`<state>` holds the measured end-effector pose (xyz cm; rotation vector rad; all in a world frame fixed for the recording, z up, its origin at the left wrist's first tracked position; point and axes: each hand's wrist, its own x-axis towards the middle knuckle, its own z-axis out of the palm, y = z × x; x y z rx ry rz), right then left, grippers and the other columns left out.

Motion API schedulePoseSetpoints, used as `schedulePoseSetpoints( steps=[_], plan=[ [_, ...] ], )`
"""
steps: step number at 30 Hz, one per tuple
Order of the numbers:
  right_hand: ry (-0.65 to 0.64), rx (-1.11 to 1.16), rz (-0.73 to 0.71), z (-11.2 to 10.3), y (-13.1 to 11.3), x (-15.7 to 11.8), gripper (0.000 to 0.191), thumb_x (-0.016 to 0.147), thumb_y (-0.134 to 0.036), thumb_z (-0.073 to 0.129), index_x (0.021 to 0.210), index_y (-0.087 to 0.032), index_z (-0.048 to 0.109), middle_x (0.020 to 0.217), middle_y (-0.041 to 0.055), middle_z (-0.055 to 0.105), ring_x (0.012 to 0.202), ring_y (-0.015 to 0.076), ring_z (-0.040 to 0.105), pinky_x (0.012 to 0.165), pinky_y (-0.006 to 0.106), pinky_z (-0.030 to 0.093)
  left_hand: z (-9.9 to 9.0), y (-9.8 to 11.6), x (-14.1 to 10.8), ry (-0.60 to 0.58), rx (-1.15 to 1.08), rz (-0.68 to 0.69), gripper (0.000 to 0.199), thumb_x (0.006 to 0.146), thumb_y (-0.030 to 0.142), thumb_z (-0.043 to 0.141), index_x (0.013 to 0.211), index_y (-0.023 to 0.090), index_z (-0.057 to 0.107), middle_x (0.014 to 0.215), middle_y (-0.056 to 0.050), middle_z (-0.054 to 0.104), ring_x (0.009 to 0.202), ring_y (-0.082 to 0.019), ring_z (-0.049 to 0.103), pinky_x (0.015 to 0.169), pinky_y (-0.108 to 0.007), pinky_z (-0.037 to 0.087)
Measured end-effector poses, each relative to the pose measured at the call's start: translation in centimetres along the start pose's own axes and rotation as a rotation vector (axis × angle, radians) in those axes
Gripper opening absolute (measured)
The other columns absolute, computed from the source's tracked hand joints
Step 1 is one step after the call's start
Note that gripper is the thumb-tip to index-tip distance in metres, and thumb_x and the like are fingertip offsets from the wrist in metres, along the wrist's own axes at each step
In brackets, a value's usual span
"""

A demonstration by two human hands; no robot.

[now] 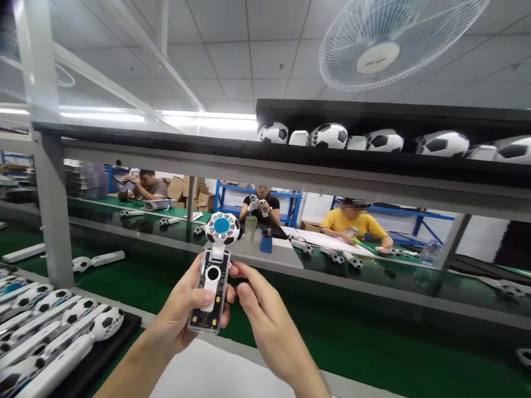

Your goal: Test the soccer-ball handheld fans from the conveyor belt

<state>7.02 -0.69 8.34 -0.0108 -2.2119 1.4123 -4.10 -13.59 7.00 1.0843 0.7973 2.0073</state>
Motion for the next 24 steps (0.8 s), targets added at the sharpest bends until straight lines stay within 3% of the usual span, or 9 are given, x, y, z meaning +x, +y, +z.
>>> schedulePoseSetpoints(
  steps=[2,6,12,17,24],
  plan=[
    [0.079,0.017,0.02,-0.4,1.4,-1.0,0.053,0.097,-0.059,0.042,0.141,-0.03,0.048,0.135,0.0066,0.056,0.114,0.0258,0.059,0.098,0.038,0.05,0.1,-0.4,0.0,-0.028,-0.033,-0.026,0.054,0.077,0.023,0.07,0.121,0.023,0.04,0.099,-0.007,0.064,0.061,-0.015,0.065,0.054,-0.025,0.051],
    [0.131,0.013,-0.02,-1.8,2.3,-1.6,0.055,0.096,-0.055,0.049,0.147,-0.036,0.039,0.135,0.0067,0.056,0.113,0.0252,0.06,0.096,0.04,0.052,0.8,-2.0,0.5,-0.006,-0.072,-0.082,0.056,0.074,0.021,0.073,0.119,0.024,0.04,0.101,-0.006,0.063,0.062,-0.013,0.063,0.055,-0.027,0.053],
    [0.153,0.122,-0.017,-2.7,2.6,-0.5,0.065,0.098,-0.05,0.048,0.154,-0.042,0.015,0.144,0.0038,0.048,0.109,0.0231,0.062,0.098,0.043,0.051,1.2,-5.1,0.9,-0.06,-0.031,-0.223,0.067,0.073,0.027,0.077,0.125,0.025,0.034,0.078,-0.003,0.065,0.054,-0.014,0.061,0.049,-0.023,0.049],
    [0.225,0.184,-0.05,-3.0,3.8,0.2,0.062,0.097,-0.044,0.054,0.152,-0.039,0.026,0.136,0.0024,0.056,0.108,0.0235,0.064,0.096,0.041,0.053,0.9,-6.8,0.8,-0.12,-0.045,-0.249,0.071,0.074,0.029,0.077,0.128,0.027,0.031,0.083,-0.004,0.066,0.06,-0.016,0.065,0.055,-0.025,0.051],
    [0.215,0.154,-0.086,-3.3,3.6,0.1,0.057,0.097,-0.04,0.057,0.149,-0.039,0.033,0.134,0.0,0.058,0.105,0.0204,0.065,0.096,0.037,0.053,0.5,-6.9,0.7,-0.18,-0.041,-0.261,0.076,0.071,0.022,0.079,0.13,0.028,0.031,0.086,-0.004,0.065,0.064,-0.016,0.066,0.057,-0.024,0.05]
  ],
)
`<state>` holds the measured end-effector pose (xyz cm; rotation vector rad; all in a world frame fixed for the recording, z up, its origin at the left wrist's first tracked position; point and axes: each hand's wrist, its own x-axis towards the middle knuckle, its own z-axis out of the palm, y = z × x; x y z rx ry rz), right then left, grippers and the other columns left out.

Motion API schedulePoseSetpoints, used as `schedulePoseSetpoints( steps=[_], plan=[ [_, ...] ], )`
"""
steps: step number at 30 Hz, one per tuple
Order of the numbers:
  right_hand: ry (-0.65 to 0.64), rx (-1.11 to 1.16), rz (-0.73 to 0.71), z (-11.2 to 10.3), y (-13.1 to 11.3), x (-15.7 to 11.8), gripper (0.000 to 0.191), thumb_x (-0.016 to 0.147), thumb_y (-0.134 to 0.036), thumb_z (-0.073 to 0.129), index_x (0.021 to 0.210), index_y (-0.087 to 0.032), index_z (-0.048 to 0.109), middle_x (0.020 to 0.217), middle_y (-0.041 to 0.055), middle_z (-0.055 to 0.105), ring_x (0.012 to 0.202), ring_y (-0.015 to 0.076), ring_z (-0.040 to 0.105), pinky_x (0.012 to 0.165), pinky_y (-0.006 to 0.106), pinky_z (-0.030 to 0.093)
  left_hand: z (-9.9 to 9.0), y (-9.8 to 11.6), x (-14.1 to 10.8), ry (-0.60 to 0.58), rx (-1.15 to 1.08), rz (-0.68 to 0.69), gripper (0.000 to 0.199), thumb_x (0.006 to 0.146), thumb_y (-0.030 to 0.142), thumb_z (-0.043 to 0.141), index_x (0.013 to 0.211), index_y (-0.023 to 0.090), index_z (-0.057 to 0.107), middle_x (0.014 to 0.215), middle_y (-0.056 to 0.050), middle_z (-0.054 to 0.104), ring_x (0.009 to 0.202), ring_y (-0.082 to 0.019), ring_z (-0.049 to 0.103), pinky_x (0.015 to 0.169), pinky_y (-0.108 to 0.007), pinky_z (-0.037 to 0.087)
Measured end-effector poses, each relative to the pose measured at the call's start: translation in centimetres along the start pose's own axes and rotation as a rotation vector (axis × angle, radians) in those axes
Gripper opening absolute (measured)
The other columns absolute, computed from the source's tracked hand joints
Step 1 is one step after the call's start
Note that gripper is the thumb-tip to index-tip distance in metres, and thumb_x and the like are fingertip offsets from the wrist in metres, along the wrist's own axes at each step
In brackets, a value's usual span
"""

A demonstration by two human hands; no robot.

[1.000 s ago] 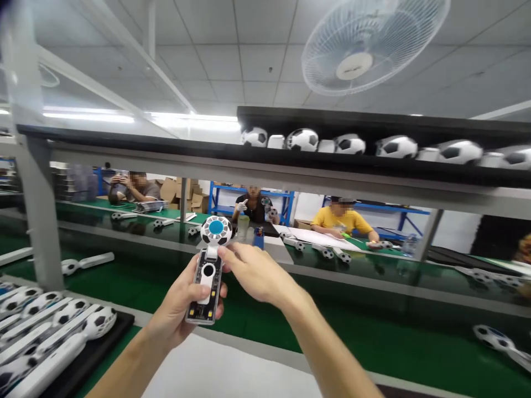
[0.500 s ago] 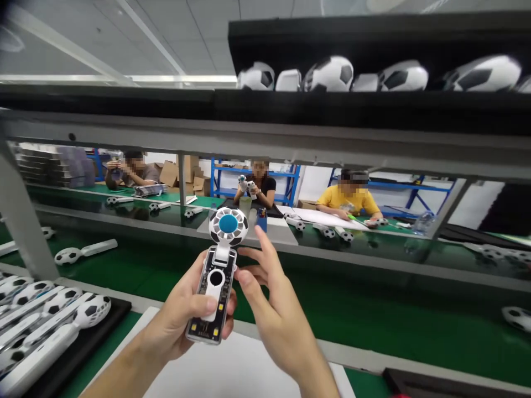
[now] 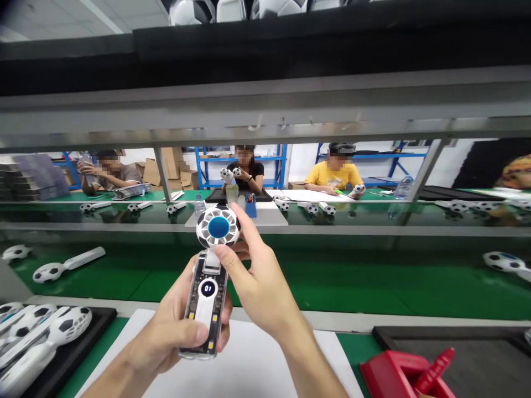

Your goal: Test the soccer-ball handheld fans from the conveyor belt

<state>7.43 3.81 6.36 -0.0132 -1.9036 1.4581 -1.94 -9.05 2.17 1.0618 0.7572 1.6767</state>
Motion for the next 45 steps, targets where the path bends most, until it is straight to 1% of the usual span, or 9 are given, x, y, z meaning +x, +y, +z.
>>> schedulePoseSetpoints(
  steps=[7,13,26,31,34,37,40,43,45],
  plan=[
    [0.016,-0.044,-0.019,0.1,-0.3,-0.3,0.059,0.096,-0.04,0.057,0.15,-0.038,0.032,0.128,0.0012,0.062,0.096,0.0189,0.066,0.084,0.033,0.058,0.0,-0.1,0.1,0.013,-0.024,0.033,0.066,0.078,0.027,0.074,0.129,0.028,0.032,0.082,-0.004,0.066,0.057,-0.014,0.064,0.05,-0.02,0.048],
    [-0.002,0.002,-0.015,0.2,-0.5,-0.5,0.062,0.096,-0.041,0.057,0.151,-0.037,0.029,0.135,0.0019,0.058,0.109,0.0227,0.064,0.098,0.04,0.052,0.4,0.3,-0.2,0.006,-0.036,0.02,0.069,0.076,0.03,0.076,0.129,0.027,0.031,0.08,-0.003,0.065,0.057,-0.015,0.065,0.05,-0.02,0.049],
    [-0.043,-0.018,-0.013,0.7,-0.3,-0.5,0.067,0.097,-0.041,0.055,0.155,-0.035,0.02,0.143,0.0035,0.051,0.113,0.0223,0.061,0.1,0.038,0.05,0.1,0.6,-0.1,0.008,-0.066,0.059,0.069,0.077,0.022,0.074,0.13,0.029,0.03,0.08,-0.003,0.066,0.057,-0.014,0.064,0.053,-0.023,0.05],
    [-0.058,-0.083,0.002,0.8,0.0,-0.6,0.07,0.097,-0.043,0.054,0.156,-0.035,0.016,0.138,0.004,0.055,0.109,0.0218,0.062,0.097,0.036,0.051,0.3,0.5,0.1,0.16,-0.005,0.026,0.054,0.087,0.042,0.064,0.128,0.028,0.032,0.073,-0.001,0.064,0.051,-0.016,0.063,0.046,-0.024,0.049],
    [-0.064,-0.099,0.056,1.2,0.1,-0.5,0.077,0.095,-0.045,0.057,0.157,-0.029,0.015,0.125,0.0079,0.062,0.097,0.0238,0.066,0.085,0.036,0.056,0.6,0.7,0.0,0.274,0.127,0.047,0.039,0.094,0.045,0.052,0.123,0.023,0.037,0.066,0.0,0.06,0.048,-0.015,0.061,0.045,-0.024,0.049],
    [-0.085,-0.01,0.148,2.1,0.2,-0.4,0.074,0.09,-0.048,0.062,0.153,-0.029,0.029,0.113,0.0082,0.066,0.071,0.0189,0.067,0.06,0.028,0.056,0.6,0.8,-0.2,0.315,0.273,0.1,0.035,0.096,0.044,0.05,0.119,0.02,0.041,0.071,-0.001,0.06,0.053,-0.015,0.061,0.048,-0.024,0.049],
    [-0.141,0.164,0.345,2.9,0.5,-0.4,0.065,0.083,-0.057,0.065,0.138,-0.024,0.052,0.099,0.0073,0.068,0.051,0.0123,0.056,0.037,0.021,0.04,0.3,0.6,-0.4,0.264,0.403,0.139,0.035,0.095,0.044,0.051,0.12,0.021,0.042,0.082,-0.003,0.059,0.062,-0.015,0.062,0.054,-0.026,0.052],
    [-0.166,0.306,0.474,3.3,0.7,-0.2,0.061,0.077,-0.057,0.07,0.127,-0.022,0.061,0.091,0.0061,0.068,0.055,0.013,0.056,0.034,0.017,0.03,0.1,0.4,-0.4,0.231,0.55,0.168,0.035,0.095,0.043,0.05,0.121,0.021,0.044,0.091,-0.005,0.058,0.072,-0.015,0.062,0.065,-0.029,0.054],
    [-0.097,0.305,0.428,3.5,0.7,-0.2,0.055,0.075,-0.052,0.075,0.119,-0.02,0.066,0.088,0.0057,0.069,0.065,0.0155,0.061,0.04,0.017,0.039,0.0,0.2,-0.4,0.236,0.606,0.157,0.04,0.096,0.045,0.049,0.128,0.022,0.04,0.098,-0.007,0.058,0.074,-0.016,0.061,0.066,-0.03,0.055]
  ],
)
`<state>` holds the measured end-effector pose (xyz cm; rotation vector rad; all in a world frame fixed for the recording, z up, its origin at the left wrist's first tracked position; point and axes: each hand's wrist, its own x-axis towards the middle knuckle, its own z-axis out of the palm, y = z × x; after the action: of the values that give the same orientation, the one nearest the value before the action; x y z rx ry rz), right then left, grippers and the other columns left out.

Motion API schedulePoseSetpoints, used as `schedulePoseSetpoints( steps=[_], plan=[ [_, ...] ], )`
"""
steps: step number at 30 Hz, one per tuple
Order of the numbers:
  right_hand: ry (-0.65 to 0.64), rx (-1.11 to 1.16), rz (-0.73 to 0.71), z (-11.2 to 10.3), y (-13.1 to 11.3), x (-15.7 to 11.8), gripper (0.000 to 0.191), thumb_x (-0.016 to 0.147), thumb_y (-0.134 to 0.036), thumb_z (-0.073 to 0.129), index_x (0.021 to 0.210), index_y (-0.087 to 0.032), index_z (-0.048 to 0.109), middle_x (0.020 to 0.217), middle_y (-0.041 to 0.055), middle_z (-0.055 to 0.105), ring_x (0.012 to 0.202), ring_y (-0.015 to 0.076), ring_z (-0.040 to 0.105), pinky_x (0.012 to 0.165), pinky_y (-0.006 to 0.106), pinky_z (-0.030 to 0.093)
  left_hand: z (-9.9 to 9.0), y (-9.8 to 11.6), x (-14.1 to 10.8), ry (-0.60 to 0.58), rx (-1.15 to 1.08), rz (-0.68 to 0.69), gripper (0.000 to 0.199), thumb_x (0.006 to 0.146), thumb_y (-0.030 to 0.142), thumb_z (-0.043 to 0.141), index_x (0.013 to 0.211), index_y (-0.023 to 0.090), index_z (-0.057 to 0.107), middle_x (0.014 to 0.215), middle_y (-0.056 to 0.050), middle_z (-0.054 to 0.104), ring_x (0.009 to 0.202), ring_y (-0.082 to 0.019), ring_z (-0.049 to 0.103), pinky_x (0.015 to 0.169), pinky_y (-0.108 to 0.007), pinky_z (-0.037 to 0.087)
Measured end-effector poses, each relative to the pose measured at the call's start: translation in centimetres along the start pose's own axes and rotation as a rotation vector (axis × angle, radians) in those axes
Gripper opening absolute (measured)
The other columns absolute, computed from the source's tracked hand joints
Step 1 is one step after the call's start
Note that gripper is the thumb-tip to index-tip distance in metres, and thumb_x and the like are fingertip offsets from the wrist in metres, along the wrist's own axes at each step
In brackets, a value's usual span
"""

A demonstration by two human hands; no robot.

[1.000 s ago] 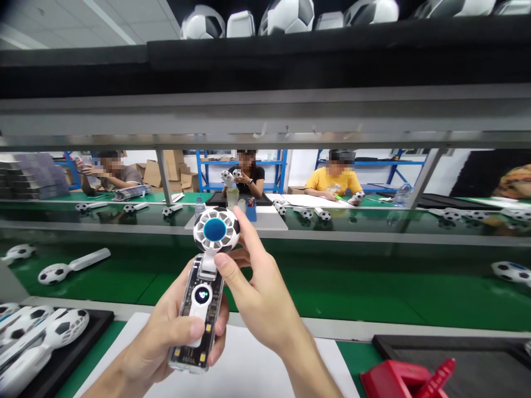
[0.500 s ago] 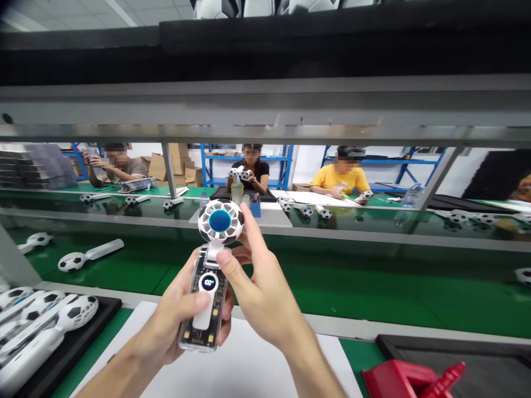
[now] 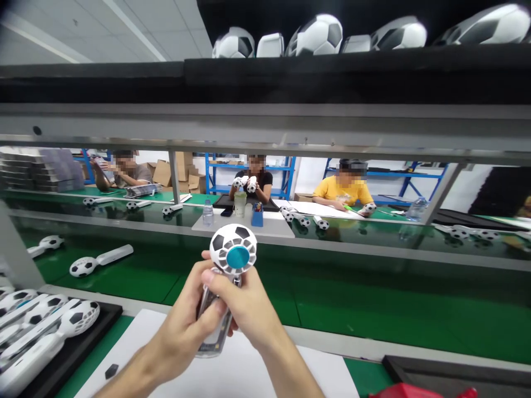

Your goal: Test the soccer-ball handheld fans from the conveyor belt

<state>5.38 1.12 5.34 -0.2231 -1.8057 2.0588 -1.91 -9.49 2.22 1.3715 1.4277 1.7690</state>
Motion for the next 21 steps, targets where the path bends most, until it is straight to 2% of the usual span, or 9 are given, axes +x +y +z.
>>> schedulePoseSetpoints(
  steps=[3,5,7,9,12,15,18,21],
  plan=[
    [0.082,0.022,-0.105,0.1,0.1,0.1,0.042,0.075,-0.048,0.077,0.103,-0.017,0.073,0.085,0.0056,0.071,0.073,0.017,0.065,0.06,0.022,0.052,0.1,-0.2,0.0,0.019,0.034,0.012,0.048,0.096,0.046,0.048,0.137,0.027,0.032,0.12,-0.011,0.055,0.082,-0.016,0.062,0.072,-0.033,0.055],
    [0.082,0.093,-0.17,0.1,0.4,0.0,0.039,0.076,-0.046,0.079,0.102,-0.018,0.073,0.092,0.0057,0.072,0.082,0.0184,0.067,0.071,0.025,0.055,0.2,-0.2,0.0,0.039,0.048,0.054,0.046,0.097,0.044,0.048,0.138,0.029,0.033,0.132,-0.01,0.05,0.096,-0.018,0.062,0.085,-0.035,0.054],
    [0.049,0.126,-0.245,0.0,0.7,-0.1,0.039,0.078,-0.045,0.078,0.109,-0.022,0.07,0.103,0.0052,0.072,0.094,0.0201,0.067,0.08,0.027,0.055,0.0,-0.2,-0.1,0.061,0.049,0.102,0.044,0.097,0.043,0.048,0.138,0.03,0.036,0.137,-0.008,0.048,0.111,-0.022,0.057,0.096,-0.037,0.05],
    [-0.046,0.093,-0.277,-0.3,0.8,-0.4,0.037,0.083,-0.046,0.074,0.111,-0.024,0.067,0.109,0.0044,0.07,0.101,0.0201,0.066,0.085,0.028,0.054,-0.2,-0.1,-0.3,0.092,0.042,0.131,0.045,0.097,0.044,0.048,0.138,0.029,0.037,0.139,-0.007,0.047,0.119,-0.024,0.053,0.101,-0.038,0.046],
    [-0.18,0.007,-0.273,-0.5,0.8,-0.6,0.036,0.089,-0.045,0.068,0.119,-0.028,0.06,0.116,0.0026,0.067,0.105,0.0182,0.063,0.088,0.027,0.052,-0.7,0.0,-0.6,0.161,0.027,0.136,0.044,0.098,0.048,0.04,0.137,0.027,0.039,0.134,-0.007,0.051,0.118,-0.026,0.054,0.102,-0.04,0.045],
    [-0.212,-0.049,-0.314,-0.5,0.8,-0.7,0.039,0.094,-0.038,0.063,0.13,-0.031,0.05,0.124,0.0021,0.062,0.111,0.0167,0.06,0.094,0.026,0.049,-1.1,0.2,-0.5,0.203,0.029,0.159,0.045,0.098,0.052,0.038,0.135,0.026,0.039,0.127,-0.007,0.055,0.108,-0.024,0.058,0.095,-0.037,0.049],
    [-0.252,-0.089,-0.315,-0.5,0.7,-0.8,0.038,0.099,-0.037,0.054,0.135,-0.032,0.045,0.128,0.0026,0.058,0.113,0.0165,0.058,0.097,0.027,0.048,-1.3,0.5,-0.2,0.171,0.079,0.142,0.046,0.097,0.051,0.045,0.136,0.028,0.036,0.124,-0.005,0.058,0.103,-0.02,0.06,0.09,-0.032,0.05],
    [-0.285,-0.131,-0.316,-0.7,0.5,-0.8,0.037,0.101,-0.036,0.05,0.137,-0.032,0.042,0.132,0.0026,0.054,0.118,0.0173,0.054,0.1,0.029,0.047,-1.3,0.8,0.1,0.139,0.111,0.138,0.047,0.096,0.045,0.052,0.138,0.031,0.035,0.127,-0.003,0.057,0.108,-0.018,0.058,0.094,-0.029,0.048]
  ],
)
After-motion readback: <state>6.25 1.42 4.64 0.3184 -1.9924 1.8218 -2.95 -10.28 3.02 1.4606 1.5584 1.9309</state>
